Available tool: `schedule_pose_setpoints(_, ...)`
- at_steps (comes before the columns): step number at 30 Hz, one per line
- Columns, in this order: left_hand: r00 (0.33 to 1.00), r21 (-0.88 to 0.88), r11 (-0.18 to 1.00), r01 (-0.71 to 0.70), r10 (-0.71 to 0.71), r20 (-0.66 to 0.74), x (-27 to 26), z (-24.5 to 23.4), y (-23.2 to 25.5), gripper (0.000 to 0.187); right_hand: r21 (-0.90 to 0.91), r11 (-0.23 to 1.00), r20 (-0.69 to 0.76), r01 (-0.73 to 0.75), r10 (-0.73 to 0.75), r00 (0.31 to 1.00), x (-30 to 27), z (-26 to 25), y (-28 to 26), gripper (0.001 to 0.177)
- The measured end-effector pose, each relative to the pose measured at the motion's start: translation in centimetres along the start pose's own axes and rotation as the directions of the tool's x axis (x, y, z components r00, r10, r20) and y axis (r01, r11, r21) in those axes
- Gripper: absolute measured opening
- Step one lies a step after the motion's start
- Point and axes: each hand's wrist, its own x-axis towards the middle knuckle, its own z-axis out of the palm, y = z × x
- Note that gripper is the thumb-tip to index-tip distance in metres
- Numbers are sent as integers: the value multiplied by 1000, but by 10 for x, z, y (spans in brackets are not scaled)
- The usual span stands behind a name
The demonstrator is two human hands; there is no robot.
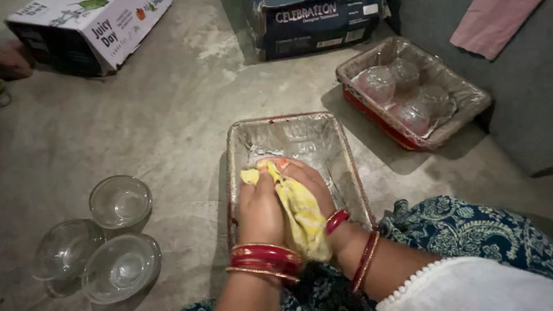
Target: The person sits on the floor and wipes several small glass bowls one at a time using a yellow cloth. Each bowl is picked up from the floor, wiped on the outside and inside, and placed back on the floor. The person repeats this process for multiple bowls.
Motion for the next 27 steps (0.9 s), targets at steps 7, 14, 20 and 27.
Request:
schedule_pose_setpoints(7,804,318,740,-593,569,175,-32,-1,11,41,16,996,-98,-84,85,992,-3,-3,-15,38)
schedule_pose_setpoints(14,836,755,433,-492,478,270,-17,-26,7,35,-484,875,-462,5,-261,847,13,18,-45,43)
schedule_pose_setpoints(20,599,574,350,-740,730,328,-21,-35,15,34,63,993,-377,-97,114,919,16,34,-38,59)
schedule_pose_setpoints(27,889,808,535,-247,457,-32,-11,-62,26,19,-335,931,112,-148,195,974,30,43,-4,78)
